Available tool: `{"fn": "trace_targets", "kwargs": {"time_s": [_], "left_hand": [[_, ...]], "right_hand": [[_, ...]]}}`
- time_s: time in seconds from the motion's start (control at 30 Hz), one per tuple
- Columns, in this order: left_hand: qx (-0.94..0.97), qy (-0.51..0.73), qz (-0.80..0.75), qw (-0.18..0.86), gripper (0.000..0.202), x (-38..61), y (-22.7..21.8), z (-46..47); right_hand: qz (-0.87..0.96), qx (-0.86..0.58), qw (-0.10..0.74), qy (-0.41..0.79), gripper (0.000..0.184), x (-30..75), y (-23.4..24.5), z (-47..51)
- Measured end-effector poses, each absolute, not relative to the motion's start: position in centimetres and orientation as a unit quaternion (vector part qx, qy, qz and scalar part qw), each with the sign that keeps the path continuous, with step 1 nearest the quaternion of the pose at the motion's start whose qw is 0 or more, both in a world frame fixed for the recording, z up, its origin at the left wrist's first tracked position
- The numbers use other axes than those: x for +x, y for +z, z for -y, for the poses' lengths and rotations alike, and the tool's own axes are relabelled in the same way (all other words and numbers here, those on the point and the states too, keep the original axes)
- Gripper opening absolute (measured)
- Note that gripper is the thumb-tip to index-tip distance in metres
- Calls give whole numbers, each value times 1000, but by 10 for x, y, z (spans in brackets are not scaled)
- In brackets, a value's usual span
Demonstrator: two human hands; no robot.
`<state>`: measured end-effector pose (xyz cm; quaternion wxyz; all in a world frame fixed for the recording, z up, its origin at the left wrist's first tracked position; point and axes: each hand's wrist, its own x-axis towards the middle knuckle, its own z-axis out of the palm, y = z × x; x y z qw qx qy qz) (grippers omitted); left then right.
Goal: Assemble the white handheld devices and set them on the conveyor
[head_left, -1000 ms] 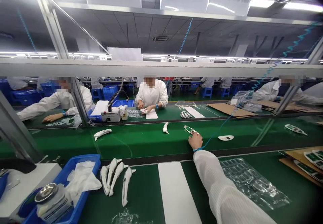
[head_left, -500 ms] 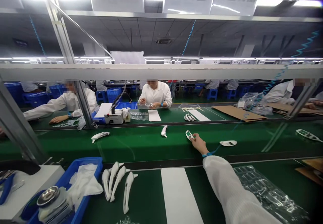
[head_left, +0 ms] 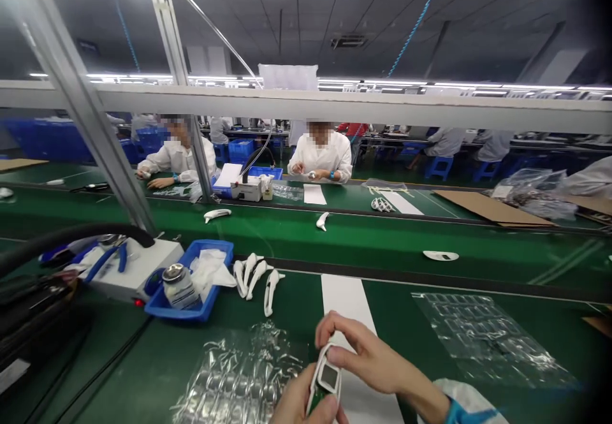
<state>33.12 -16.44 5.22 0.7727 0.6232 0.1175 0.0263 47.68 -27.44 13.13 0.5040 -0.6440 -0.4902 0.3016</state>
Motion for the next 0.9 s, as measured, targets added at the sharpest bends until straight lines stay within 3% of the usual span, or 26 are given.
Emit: {"fn": "trace_targets", "kwargs": {"time_s": [0.13, 0.3, 0.4, 0.6, 0.7, 0.77, 0.9], "left_hand": [[604, 43, -192, 772, 81, 314, 51, 173], [599, 57, -257, 756, 90, 297, 55, 175], [607, 65, -255, 750, 86, 292, 55, 176], [554, 98, -331, 758, 73, 282, 50, 160], [489, 117, -350, 790, 59, 277, 53, 144], [445, 141, -347, 814, 53, 273, 57, 136], [409, 151, -368, 822, 60, 267, 63, 130]], "right_hand": [[450, -658, 547, 254, 26, 449, 122, 271], [428, -679, 534, 265, 15, 430, 110, 271], [427, -693, 527, 245, 19, 415, 104, 271], [580, -673, 448, 96, 19, 387, 101, 261], [504, -729, 449, 118, 19, 404, 96, 232], [478, -769, 395, 155, 19, 425, 86, 205], [506, -788, 318, 149, 18, 445, 57, 167]]}}
